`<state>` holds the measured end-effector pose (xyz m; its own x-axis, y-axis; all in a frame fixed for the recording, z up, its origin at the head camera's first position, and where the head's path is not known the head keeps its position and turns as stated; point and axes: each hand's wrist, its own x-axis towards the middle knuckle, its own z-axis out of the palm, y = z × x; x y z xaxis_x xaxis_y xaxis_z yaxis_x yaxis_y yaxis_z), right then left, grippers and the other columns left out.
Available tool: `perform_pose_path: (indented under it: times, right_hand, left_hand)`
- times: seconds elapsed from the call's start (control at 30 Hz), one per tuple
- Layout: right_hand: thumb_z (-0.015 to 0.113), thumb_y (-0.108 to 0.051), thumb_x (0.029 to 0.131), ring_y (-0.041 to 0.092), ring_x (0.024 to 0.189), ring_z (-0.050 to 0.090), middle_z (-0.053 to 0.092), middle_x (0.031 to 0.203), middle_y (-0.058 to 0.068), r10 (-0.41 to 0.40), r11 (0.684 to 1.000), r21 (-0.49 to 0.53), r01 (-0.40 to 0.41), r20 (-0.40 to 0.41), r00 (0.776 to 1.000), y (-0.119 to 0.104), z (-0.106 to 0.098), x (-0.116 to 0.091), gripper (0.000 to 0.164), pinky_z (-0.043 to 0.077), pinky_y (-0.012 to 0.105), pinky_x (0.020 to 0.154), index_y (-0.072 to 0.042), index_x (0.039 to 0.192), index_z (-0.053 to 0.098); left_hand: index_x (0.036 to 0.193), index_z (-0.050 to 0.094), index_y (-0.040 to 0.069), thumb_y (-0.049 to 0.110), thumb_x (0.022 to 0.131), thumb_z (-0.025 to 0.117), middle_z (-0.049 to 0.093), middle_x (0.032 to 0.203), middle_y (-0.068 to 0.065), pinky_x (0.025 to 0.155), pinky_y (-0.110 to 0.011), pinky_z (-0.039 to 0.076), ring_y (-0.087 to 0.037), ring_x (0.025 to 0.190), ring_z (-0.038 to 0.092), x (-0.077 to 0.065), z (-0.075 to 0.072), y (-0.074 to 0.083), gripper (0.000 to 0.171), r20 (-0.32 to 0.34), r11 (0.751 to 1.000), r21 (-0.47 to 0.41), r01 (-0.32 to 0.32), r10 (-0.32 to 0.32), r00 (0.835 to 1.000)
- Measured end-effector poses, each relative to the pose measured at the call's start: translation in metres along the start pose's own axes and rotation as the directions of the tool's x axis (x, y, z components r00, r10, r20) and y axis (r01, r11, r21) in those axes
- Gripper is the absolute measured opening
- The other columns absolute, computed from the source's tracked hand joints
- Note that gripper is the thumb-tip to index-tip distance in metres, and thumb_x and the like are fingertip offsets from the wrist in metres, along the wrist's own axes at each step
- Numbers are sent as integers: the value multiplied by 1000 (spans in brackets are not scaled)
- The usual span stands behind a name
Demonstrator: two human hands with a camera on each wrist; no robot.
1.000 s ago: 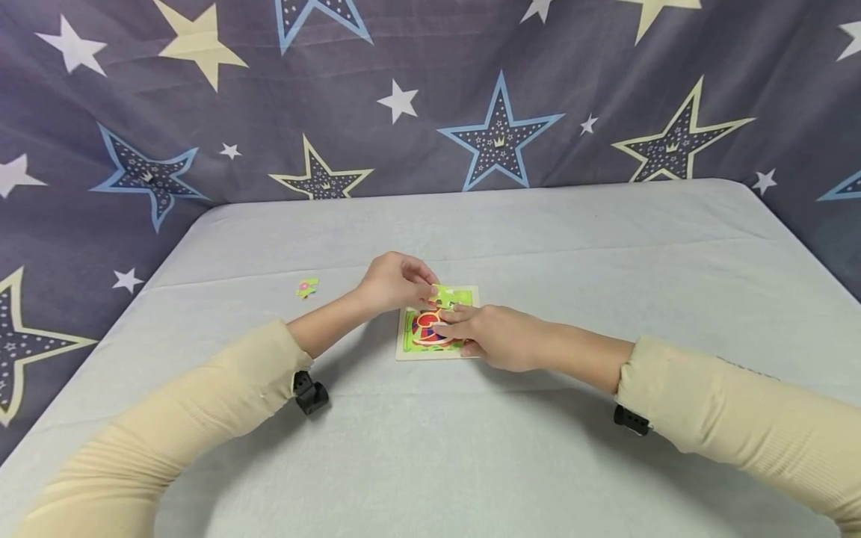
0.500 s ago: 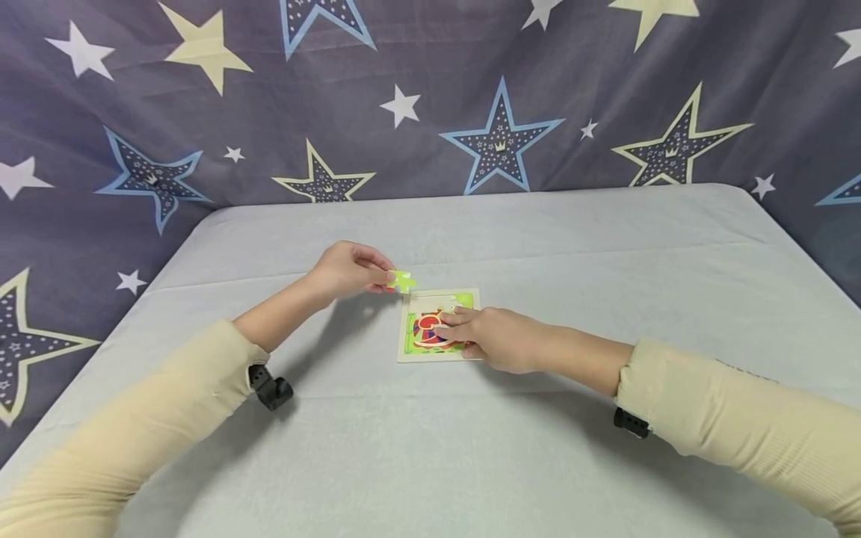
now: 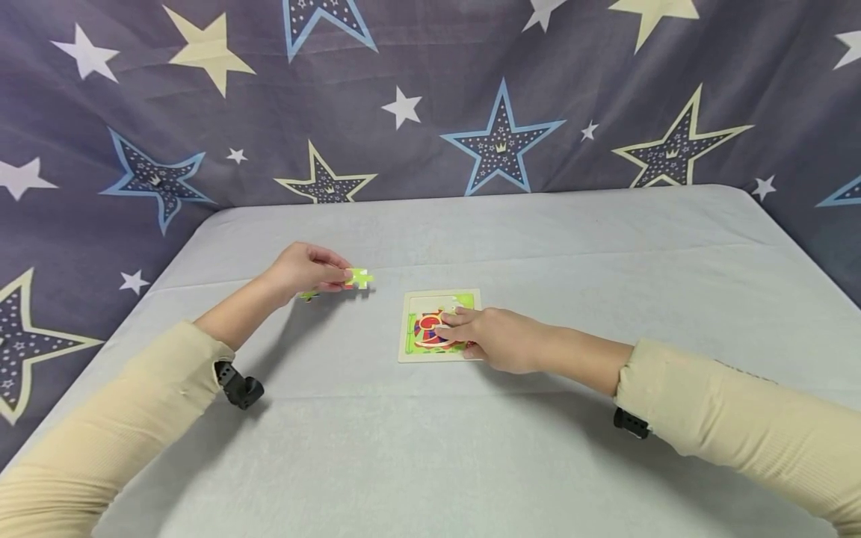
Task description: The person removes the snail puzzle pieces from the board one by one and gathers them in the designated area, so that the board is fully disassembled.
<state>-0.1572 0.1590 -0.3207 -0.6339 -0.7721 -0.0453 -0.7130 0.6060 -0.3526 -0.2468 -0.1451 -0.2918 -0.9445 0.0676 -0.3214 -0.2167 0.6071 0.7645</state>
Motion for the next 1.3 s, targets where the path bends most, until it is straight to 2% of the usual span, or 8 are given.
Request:
perform_pose_path:
  times: [0.2,0.43,0.6,0.77,0.87,0.97,1.1,1.3]
  right_hand:
    - [67,-5,88,32,136,45,51,144,14,2,1000,-4,-2,0,1000,1,1,0,48,44,46,105,-9,134,56]
    - [66,-5,88,31,135,46,51,144,13,3,1000,-7,-3,-4,1000,2,1,0,44,44,45,105,-9,132,59]
    - [66,-5,88,31,136,46,51,143,13,0,1000,-5,0,-9,1000,1,1,0,45,45,45,105,-9,132,58]
    - [67,-4,88,31,136,46,52,143,13,2,1000,-3,-2,-8,1000,1,1,0,45,44,45,105,-8,132,58]
    - [66,-4,88,31,136,46,52,143,13,3,1000,0,-3,-8,1000,1,1,0,45,44,45,105,-8,132,59]
    - [66,-4,88,31,136,46,51,143,13,3,1000,2,-3,-9,1000,1,1,-1,45,44,45,105,-8,132,59]
    - [66,-4,88,31,135,46,51,144,14,4,1000,3,-4,-9,1000,1,1,-1,45,44,45,105,-9,133,58]
    - [66,-4,89,32,136,46,51,144,13,5,1000,5,-5,-5,1000,1,1,-1,45,44,46,105,-9,133,58]
  left_hand:
    - [116,64,-4,9,88,67,66,92,-4,86,-30,58,-3,70,66,6,-4,-10,31,18,997,-21,68,-68,998]
    - [117,64,-2,8,88,68,65,83,1,78,-23,59,-2,67,65,11,-5,-16,31,29,993,-16,119,-119,992]
    - [116,64,-2,8,88,68,65,80,2,75,-21,58,-1,66,64,12,-6,-17,31,27,993,-8,120,-120,992]
    - [107,70,0,14,87,70,72,80,-4,67,-22,57,-2,62,65,11,-5,-18,25,-45,990,137,38,-32,998]
    - [101,73,1,17,87,69,75,85,-9,60,-20,53,-6,62,65,9,-6,-18,22,-96,961,277,-21,49,994]
    - [99,73,1,17,88,69,75,87,-13,55,-18,48,-12,66,67,6,-6,-16,20,-118,934,355,-43,91,989]
    - [96,74,2,17,87,68,75,86,-13,54,-17,45,-17,71,68,3,-7,-14,18,-123,918,394,-45,102,987]
    - [96,75,2,15,86,68,76,84,-12,55,-17,43,-7,61,59,1,-7,-13,18,-87,886,454,-93,148,985]
